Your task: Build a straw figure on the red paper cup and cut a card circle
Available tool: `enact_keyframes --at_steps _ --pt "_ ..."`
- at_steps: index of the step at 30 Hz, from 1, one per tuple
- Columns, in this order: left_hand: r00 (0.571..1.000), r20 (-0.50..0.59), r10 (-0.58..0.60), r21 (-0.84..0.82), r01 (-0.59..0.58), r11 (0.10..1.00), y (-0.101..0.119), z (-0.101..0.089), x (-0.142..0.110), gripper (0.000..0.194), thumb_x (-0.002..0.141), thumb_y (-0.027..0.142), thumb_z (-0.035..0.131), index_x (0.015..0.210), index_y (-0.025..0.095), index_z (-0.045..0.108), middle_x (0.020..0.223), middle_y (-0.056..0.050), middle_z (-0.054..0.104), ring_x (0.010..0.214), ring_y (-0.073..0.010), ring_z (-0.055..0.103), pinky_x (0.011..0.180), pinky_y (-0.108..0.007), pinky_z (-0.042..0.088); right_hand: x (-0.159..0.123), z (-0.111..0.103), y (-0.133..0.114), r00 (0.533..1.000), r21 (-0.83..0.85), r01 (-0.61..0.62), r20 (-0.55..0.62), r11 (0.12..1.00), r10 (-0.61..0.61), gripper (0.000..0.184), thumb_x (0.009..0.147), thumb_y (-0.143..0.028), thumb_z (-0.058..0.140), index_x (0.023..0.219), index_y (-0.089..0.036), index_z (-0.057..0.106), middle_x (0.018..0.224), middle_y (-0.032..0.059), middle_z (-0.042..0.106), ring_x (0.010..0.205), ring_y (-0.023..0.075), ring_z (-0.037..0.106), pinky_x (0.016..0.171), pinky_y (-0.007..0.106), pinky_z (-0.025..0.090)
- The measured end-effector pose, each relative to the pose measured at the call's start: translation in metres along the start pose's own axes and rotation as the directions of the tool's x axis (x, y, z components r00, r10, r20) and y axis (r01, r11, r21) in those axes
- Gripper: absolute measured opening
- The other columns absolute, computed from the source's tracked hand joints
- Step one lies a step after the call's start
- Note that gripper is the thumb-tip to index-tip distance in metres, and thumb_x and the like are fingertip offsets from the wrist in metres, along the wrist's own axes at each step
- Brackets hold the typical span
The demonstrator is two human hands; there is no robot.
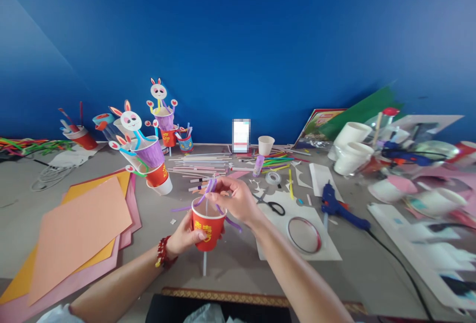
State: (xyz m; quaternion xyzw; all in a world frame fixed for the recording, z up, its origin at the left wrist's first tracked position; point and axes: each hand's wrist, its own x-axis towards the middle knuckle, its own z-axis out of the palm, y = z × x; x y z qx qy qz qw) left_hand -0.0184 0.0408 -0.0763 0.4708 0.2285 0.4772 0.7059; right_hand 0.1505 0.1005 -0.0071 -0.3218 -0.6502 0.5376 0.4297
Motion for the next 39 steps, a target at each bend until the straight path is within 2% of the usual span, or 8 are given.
enact_keyframes --at_steps 5,12,18,23,26,29,35,39 --pt "0.999 -0.037 0.033 -0.040 -0.034 0.999 -0.007 -0.002 0.000 0.052 0.068 0.033 0.085 0.110 0.015 0.061 0.088 -0.011 0.075 0.074 -0.0228 0.073 0.068 -0.034 0.060 0.004 -0.003 -0.003 0.992 0.027 -0.096 0.079 0.995 0.094 0.020 0.078 -0.036 0.077 0.085 -0.018 0.071 0.080 0.0028 0.070 0.072 0.0149 0.062 0.066 0.024 0.048" --pt "0.996 -0.090 0.024 -0.059 -0.029 0.998 -0.013 -0.011 0.001 0.061 0.070 0.033 0.084 0.118 0.020 0.049 0.093 -0.010 0.075 0.078 -0.0251 0.074 0.071 -0.039 0.061 0.009 -0.002 0.003 0.988 0.140 -0.147 0.064 0.979 0.140 0.021 0.071 -0.030 0.083 0.079 -0.016 0.069 0.069 -0.0023 0.063 0.062 0.0104 0.055 0.057 0.020 0.043" --pt "0.993 -0.115 0.018 -0.060 -0.025 0.998 -0.012 -0.014 0.002 0.058 0.071 0.040 0.082 0.115 0.019 0.050 0.089 -0.009 0.074 0.078 -0.0261 0.073 0.070 -0.040 0.060 0.016 -0.002 0.005 0.990 0.155 -0.129 0.074 0.979 0.119 0.023 0.075 -0.034 0.081 0.087 -0.017 0.070 0.079 0.0006 0.068 0.072 0.0135 0.062 0.068 0.024 0.049" --pt "0.987 -0.154 0.042 -0.052 -0.051 0.997 -0.007 -0.015 0.003 0.054 0.072 0.046 0.079 0.111 0.019 0.053 0.084 -0.008 0.074 0.071 -0.0246 0.072 0.063 -0.037 0.059 -0.002 -0.015 0.019 1.000 0.159 -0.014 -0.023 0.987 0.018 0.020 0.092 -0.034 0.064 0.105 -0.020 0.070 0.099 0.0053 0.068 0.091 0.0156 0.064 0.082 0.027 0.052" --pt "0.988 -0.146 0.060 -0.090 -0.073 0.993 -0.005 -0.014 0.004 0.053 0.073 0.049 0.077 0.109 0.018 0.055 0.084 -0.009 0.074 0.071 -0.0247 0.072 0.062 -0.037 0.058 -0.022 -0.020 0.034 0.996 0.174 0.088 -0.027 0.981 -0.084 0.022 0.089 -0.028 0.069 0.110 -0.023 0.068 0.107 0.0065 0.067 0.089 0.0149 0.064 0.076 0.025 0.054" --pt "0.992 -0.114 0.048 -0.137 -0.064 0.989 -0.007 -0.013 0.004 0.052 0.074 0.048 0.077 0.111 0.018 0.055 0.082 -0.008 0.073 0.071 -0.0244 0.072 0.064 -0.037 0.059 -0.035 -0.018 0.043 0.979 0.127 0.199 0.015 0.972 -0.203 0.035 0.086 -0.025 0.072 0.120 -0.026 0.066 0.120 0.0094 0.061 0.093 0.0165 0.064 0.081 0.029 0.055" --pt "0.998 -0.044 0.053 -0.140 -0.059 0.988 -0.008 -0.014 0.005 0.049 0.077 0.046 0.076 0.111 0.017 0.057 0.086 -0.009 0.073 0.076 -0.0254 0.073 0.068 -0.039 0.059 -0.033 -0.018 0.040 0.954 0.034 0.298 0.019 0.954 -0.299 0.032 0.084 -0.030 0.075 0.114 -0.024 0.068 0.106 0.0079 0.063 0.087 0.0174 0.065 0.077 0.030 0.056" --pt "0.999 0.013 0.043 -0.096 -0.041 0.995 -0.005 -0.020 0.004 0.050 0.078 0.042 0.075 0.116 0.016 0.056 0.090 -0.011 0.074 0.078 -0.0258 0.073 0.066 -0.037 0.059 -0.028 -0.026 0.026 0.940 -0.096 0.338 0.092 0.936 -0.330 0.027 0.087 -0.034 0.071 0.112 -0.023 0.069 0.100 0.0079 0.067 0.085 0.0189 0.066 0.079 0.032 0.055"
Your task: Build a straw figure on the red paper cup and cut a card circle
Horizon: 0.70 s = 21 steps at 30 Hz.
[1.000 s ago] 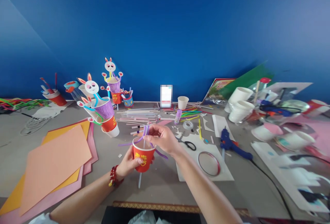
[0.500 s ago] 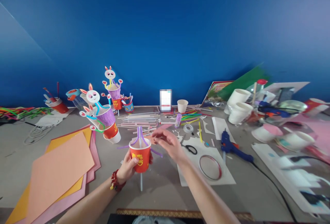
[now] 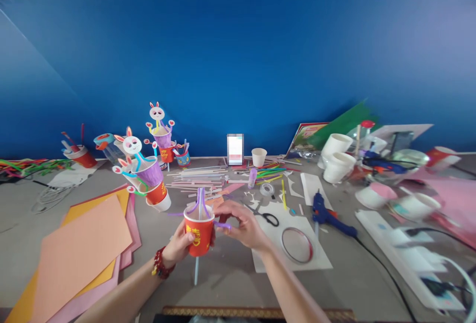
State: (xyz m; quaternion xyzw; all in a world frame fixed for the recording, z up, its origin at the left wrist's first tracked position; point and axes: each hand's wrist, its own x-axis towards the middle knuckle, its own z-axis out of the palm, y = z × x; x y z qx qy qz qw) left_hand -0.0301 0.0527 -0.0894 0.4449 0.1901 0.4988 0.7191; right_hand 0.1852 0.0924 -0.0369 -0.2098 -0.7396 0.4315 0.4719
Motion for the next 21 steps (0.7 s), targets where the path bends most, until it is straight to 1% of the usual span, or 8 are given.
enact_keyframes --at_steps 4,9,12,15,17,19,20,21 --pt "0.998 0.053 -0.032 0.055 0.029 0.998 0.005 -0.002 -0.001 0.057 0.076 0.041 0.079 0.121 0.016 0.054 0.093 -0.012 0.074 0.079 -0.0248 0.073 0.068 -0.036 0.059 0.006 -0.013 -0.017 0.993 -0.111 0.047 0.115 0.993 -0.035 0.023 0.091 -0.039 0.066 0.107 -0.022 0.071 0.099 0.0087 0.072 0.094 0.0215 0.066 0.086 0.034 0.052" --pt "0.989 0.130 -0.069 0.098 0.056 0.994 0.021 0.005 0.002 0.062 0.076 0.042 0.078 0.126 0.017 0.051 0.091 -0.012 0.074 0.075 -0.0234 0.072 0.065 -0.033 0.057 0.008 -0.023 -0.034 0.974 -0.186 0.074 0.225 0.980 -0.031 0.028 0.093 -0.042 0.063 0.109 -0.020 0.070 0.094 0.0080 0.074 0.086 0.0192 0.068 0.083 0.031 0.052" --pt "0.988 0.132 -0.075 0.084 0.064 0.994 0.029 0.010 0.003 0.059 0.076 0.043 0.078 0.123 0.019 0.053 0.092 -0.010 0.073 0.075 -0.0237 0.072 0.064 -0.034 0.058 0.008 -0.021 -0.041 0.963 -0.218 0.089 0.269 0.972 -0.027 0.024 0.093 -0.035 0.064 0.113 -0.021 0.068 0.093 0.0068 0.075 0.079 0.0172 0.069 0.078 0.029 0.053" --pt "0.991 0.121 -0.057 0.108 0.044 0.993 0.031 0.013 0.001 0.062 0.074 0.044 0.080 0.124 0.020 0.053 0.095 -0.010 0.073 0.078 -0.0254 0.072 0.068 -0.037 0.058 0.005 -0.017 -0.046 0.966 -0.228 0.152 0.242 0.962 -0.096 0.023 0.093 -0.026 0.063 0.115 -0.023 0.067 0.095 0.0068 0.075 0.083 0.0183 0.070 0.079 0.030 0.053" --pt "0.998 0.064 0.006 0.137 -0.015 0.991 0.027 0.015 -0.001 0.067 0.071 0.044 0.082 0.127 0.020 0.053 0.107 -0.012 0.072 0.089 -0.0275 0.071 0.077 -0.039 0.058 0.003 -0.014 -0.048 0.967 -0.231 0.218 0.184 0.948 -0.177 0.023 0.091 -0.023 0.065 0.113 -0.023 0.067 0.093 0.0071 0.075 0.086 0.0195 0.069 0.080 0.031 0.054" --pt "0.993 -0.054 0.108 0.188 -0.096 0.977 0.023 0.020 -0.005 0.070 0.070 0.046 0.082 0.129 0.022 0.053 0.124 -0.014 0.066 0.107 -0.0306 0.066 0.089 -0.041 0.055 0.000 -0.012 -0.049 0.965 -0.257 0.254 0.128 0.932 -0.228 0.023 0.089 -0.019 0.066 0.112 -0.023 0.067 0.090 0.0072 0.075 0.083 0.0195 0.069 0.077 0.031 0.054" --pt "0.978 -0.131 0.164 0.227 -0.132 0.965 0.022 0.024 -0.007 0.068 0.073 0.047 0.080 0.130 0.023 0.052 0.130 -0.014 0.062 0.114 -0.0312 0.062 0.094 -0.041 0.053 -0.002 -0.012 -0.050 0.964 -0.276 0.263 0.107 0.924 -0.242 0.024 0.089 -0.017 0.067 0.112 -0.023 0.067 0.088 0.0068 0.075 0.081 0.0192 0.069 0.075 0.031 0.054" --pt "0.952 -0.204 0.228 0.278 -0.167 0.946 0.022 0.028 -0.009 0.062 0.078 0.048 0.075 0.131 0.024 0.051 0.132 -0.013 0.060 0.118 -0.0313 0.059 0.096 -0.042 0.052 -0.003 -0.012 -0.050 0.963 -0.297 0.269 0.095 0.916 -0.252 0.025 0.088 -0.016 0.067 0.112 -0.023 0.067 0.086 0.0064 0.075 0.079 0.0189 0.069 0.073 0.031 0.054"
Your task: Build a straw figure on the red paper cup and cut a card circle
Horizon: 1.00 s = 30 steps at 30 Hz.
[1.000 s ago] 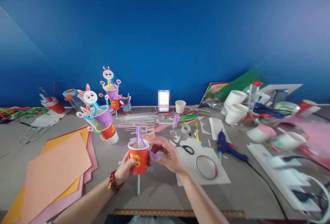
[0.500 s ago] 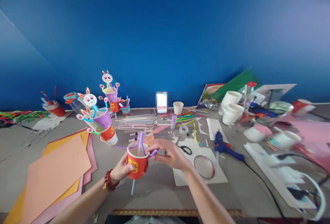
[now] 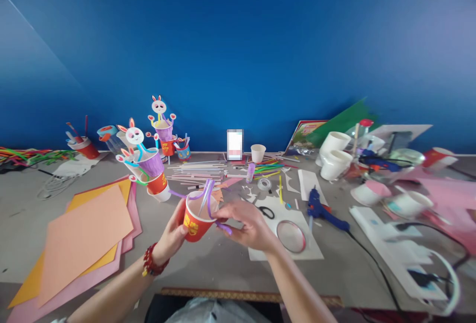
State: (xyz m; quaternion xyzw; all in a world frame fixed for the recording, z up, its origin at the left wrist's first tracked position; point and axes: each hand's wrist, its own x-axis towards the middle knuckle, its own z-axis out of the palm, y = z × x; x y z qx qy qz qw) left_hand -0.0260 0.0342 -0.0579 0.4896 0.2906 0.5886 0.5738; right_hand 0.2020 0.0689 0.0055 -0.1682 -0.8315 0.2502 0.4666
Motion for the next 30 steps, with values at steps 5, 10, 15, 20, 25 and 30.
enact_keyframes --at_steps 5,10,15,20,25,30 --pt "0.794 -0.190 0.578 0.583 -0.383 0.717 0.036 0.016 -0.011 0.027 0.094 0.026 0.052 0.120 0.026 0.055 0.128 -0.010 0.051 0.121 -0.0276 0.052 0.101 -0.050 0.046 -0.003 -0.002 0.000 0.998 -0.138 0.038 0.045 0.990 -0.032 0.035 0.088 -0.011 0.065 0.120 -0.025 0.063 0.092 0.0074 0.074 0.083 0.0198 0.068 0.073 0.031 0.054" --pt "0.880 0.276 0.386 0.915 -0.364 0.176 0.085 0.035 -0.004 0.027 0.089 0.017 0.059 0.114 0.025 0.064 0.117 -0.009 0.061 0.113 -0.0263 0.053 0.108 -0.055 0.033 0.002 0.002 -0.003 0.990 -0.248 0.086 0.133 0.965 -0.054 0.035 0.089 -0.012 0.061 0.122 -0.024 0.061 0.098 0.0080 0.074 0.090 0.0206 0.069 0.078 0.032 0.055" --pt "0.902 0.250 0.353 0.945 -0.306 0.114 0.084 0.050 -0.002 0.023 0.088 0.026 0.063 0.110 0.024 0.066 0.108 -0.007 0.068 0.110 -0.0274 0.054 0.114 -0.060 0.023 0.000 0.008 -0.004 0.991 -0.264 0.086 0.118 0.961 -0.056 0.036 0.089 -0.014 0.060 0.124 -0.023 0.059 0.096 0.0093 0.074 0.088 0.0218 0.069 0.077 0.033 0.055" --pt "0.893 0.201 0.403 0.943 -0.288 0.166 0.074 0.052 -0.007 0.020 0.087 0.019 0.064 0.105 0.026 0.068 0.098 -0.004 0.070 0.103 -0.0244 0.057 0.113 -0.058 0.024 -0.007 0.008 -0.005 0.990 -0.283 0.127 0.088 0.951 -0.107 0.046 0.088 -0.010 0.061 0.130 -0.025 0.052 0.094 0.0079 0.073 0.081 0.0200 0.068 0.074 0.033 0.055" --pt "0.875 0.200 0.442 0.944 -0.293 0.154 0.077 0.054 -0.008 0.020 0.085 0.015 0.065 0.101 0.026 0.069 0.090 -0.002 0.070 0.099 -0.0232 0.059 0.114 -0.059 0.023 -0.011 0.009 -0.009 0.985 -0.290 0.163 0.108 0.943 -0.137 0.031 0.090 -0.011 0.058 0.117 -0.026 0.059 0.099 0.0086 0.073 0.086 0.0207 0.067 0.074 0.034 0.054" --pt "0.854 0.211 0.475 0.937 -0.315 0.150 0.077 0.054 -0.008 0.022 0.084 0.010 0.064 0.099 0.026 0.069 0.086 0.000 0.070 0.097 -0.0224 0.060 0.113 -0.059 0.024 -0.012 0.010 -0.012 0.983 -0.284 0.185 0.065 0.941 -0.174 0.032 0.088 -0.008 0.058 0.115 -0.024 0.060 0.102 0.0101 0.073 0.089 0.0215 0.068 0.077 0.035 0.056"
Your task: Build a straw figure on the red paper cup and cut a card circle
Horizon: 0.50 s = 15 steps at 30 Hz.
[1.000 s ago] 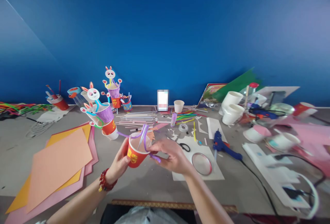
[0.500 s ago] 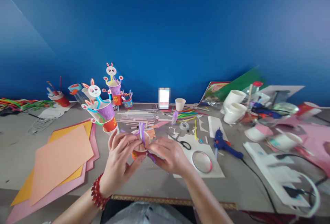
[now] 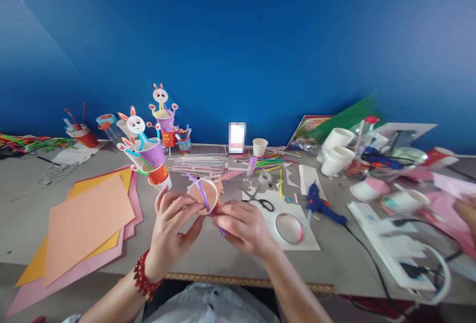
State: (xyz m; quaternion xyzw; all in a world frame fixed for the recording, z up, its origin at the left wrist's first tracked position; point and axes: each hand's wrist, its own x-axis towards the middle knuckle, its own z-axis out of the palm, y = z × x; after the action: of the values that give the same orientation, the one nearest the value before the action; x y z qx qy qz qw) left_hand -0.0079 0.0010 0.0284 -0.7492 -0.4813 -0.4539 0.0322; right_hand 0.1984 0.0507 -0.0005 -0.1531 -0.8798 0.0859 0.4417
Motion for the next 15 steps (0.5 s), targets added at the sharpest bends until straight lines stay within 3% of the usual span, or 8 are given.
enact_keyframes --at_steps 8,15 --pt "1.000 -0.020 -0.012 0.035 0.013 0.999 0.006 0.002 -0.001 0.017 0.086 0.013 0.064 0.096 0.026 0.070 0.085 -0.001 0.071 0.098 -0.0235 0.060 0.114 -0.057 0.021 0.000 0.007 -0.004 0.994 -0.045 -0.036 -0.103 0.998 0.032 0.046 0.087 -0.008 0.060 0.129 -0.025 0.055 0.101 0.0091 0.075 0.090 0.0216 0.072 0.080 0.036 0.059" --pt "1.000 -0.011 -0.009 0.071 0.010 0.997 0.013 0.001 0.004 0.015 0.086 0.015 0.065 0.092 0.027 0.070 0.083 0.000 0.072 0.095 -0.0232 0.061 0.114 -0.056 0.023 0.004 0.000 0.000 0.998 -0.097 -0.041 -0.046 0.994 0.036 0.042 0.091 -0.012 0.055 0.131 -0.024 0.055 0.098 0.0098 0.074 0.089 0.0224 0.071 0.078 0.036 0.058"
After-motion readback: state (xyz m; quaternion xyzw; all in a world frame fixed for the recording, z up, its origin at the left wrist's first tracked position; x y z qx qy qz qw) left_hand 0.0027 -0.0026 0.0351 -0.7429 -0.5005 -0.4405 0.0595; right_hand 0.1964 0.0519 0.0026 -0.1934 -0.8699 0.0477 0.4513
